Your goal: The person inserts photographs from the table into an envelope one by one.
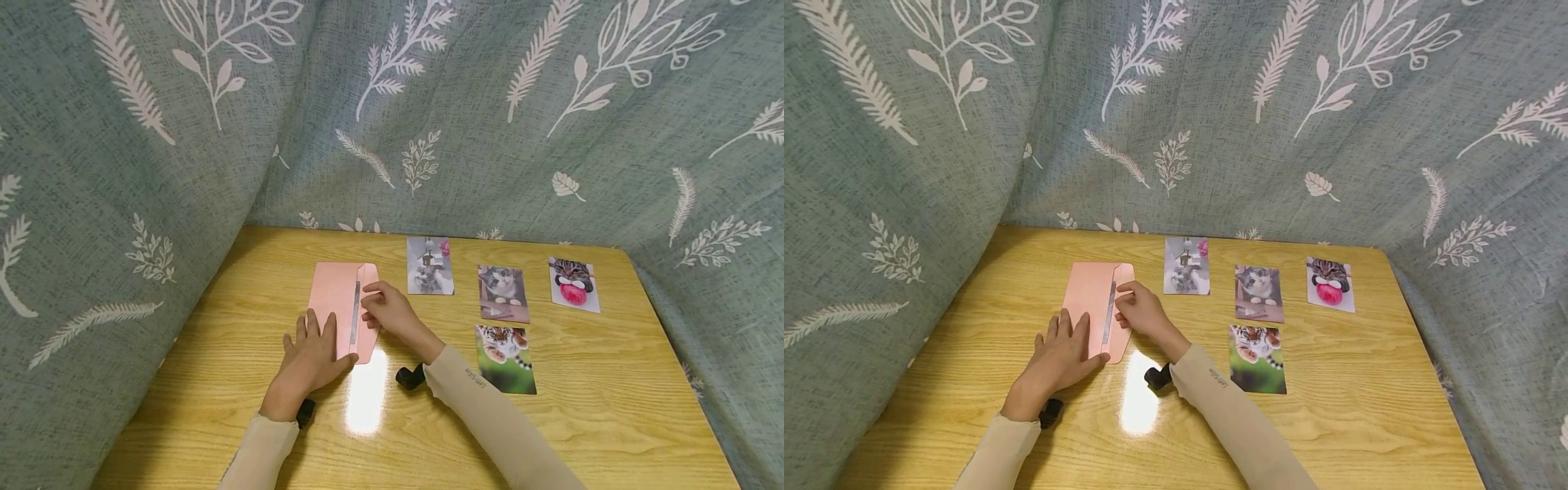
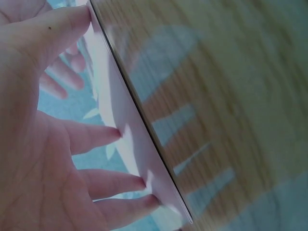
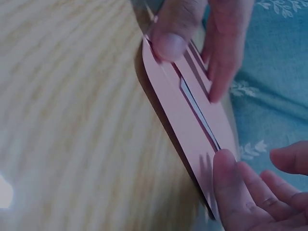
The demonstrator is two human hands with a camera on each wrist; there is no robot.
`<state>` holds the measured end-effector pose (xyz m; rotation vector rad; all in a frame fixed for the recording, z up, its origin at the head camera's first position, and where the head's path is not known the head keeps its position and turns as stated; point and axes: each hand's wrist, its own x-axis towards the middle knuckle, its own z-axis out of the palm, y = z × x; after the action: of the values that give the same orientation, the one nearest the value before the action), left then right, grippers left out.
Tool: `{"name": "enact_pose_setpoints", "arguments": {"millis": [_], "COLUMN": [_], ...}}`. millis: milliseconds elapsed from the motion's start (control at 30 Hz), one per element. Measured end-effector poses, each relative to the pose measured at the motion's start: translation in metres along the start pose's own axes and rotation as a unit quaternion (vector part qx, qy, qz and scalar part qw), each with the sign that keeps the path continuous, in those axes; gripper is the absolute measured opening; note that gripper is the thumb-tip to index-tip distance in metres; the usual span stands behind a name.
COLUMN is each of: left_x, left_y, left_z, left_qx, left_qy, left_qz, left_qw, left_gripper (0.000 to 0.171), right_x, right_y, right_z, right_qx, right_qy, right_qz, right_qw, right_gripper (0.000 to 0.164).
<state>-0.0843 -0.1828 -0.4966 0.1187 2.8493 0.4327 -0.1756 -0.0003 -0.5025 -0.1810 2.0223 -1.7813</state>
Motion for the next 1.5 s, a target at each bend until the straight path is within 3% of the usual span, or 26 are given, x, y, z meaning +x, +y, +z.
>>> {"name": "enact_pose_setpoints", "arguments": {"millis": [200,467,667,967,1300,1500], "left_x": [-0.001,-0.003,-0.003,-0.004,-0.004,-0.003], "left_y": [0.000,-0.001,-0.001,-0.001,-0.001,0.000], "left_z": [0.001,0.001,0.002,0.002,0.000,-0.001], "left_qx": [0.000,-0.006,-0.011,-0.011,-0.005,-0.008], "left_qy": [-0.001,0.000,0.001,0.012,0.000,-0.003], "left_qz": [0.000,-0.001,0.000,0.008,0.003,0.003], "left_qw": [1.0000,1.0000,0.9999,0.9998,1.0000,1.0000], "left_gripper": [0.096,0.096,0.096,0.095,0.094,0.094], "right_x": [-0.001,0.003,0.011,0.032,0.048,0.051], "right_y": [-0.003,-0.007,-0.006,0.002,0.004,0.003], "right_z": [-0.026,-0.068,-0.103,-0.147,-0.160,-0.157], "right_qx": [-0.049,-0.085,-0.170,-0.221,-0.323,-0.376], "right_qy": [0.012,0.046,0.110,0.194,0.170,0.173], "right_qz": [-0.040,-0.061,-0.074,-0.054,-0.030,0.026], "right_qw": [0.998,0.994,0.976,0.954,0.931,0.910], "right_gripper": [0.033,0.034,0.033,0.036,0.052,0.062]}}
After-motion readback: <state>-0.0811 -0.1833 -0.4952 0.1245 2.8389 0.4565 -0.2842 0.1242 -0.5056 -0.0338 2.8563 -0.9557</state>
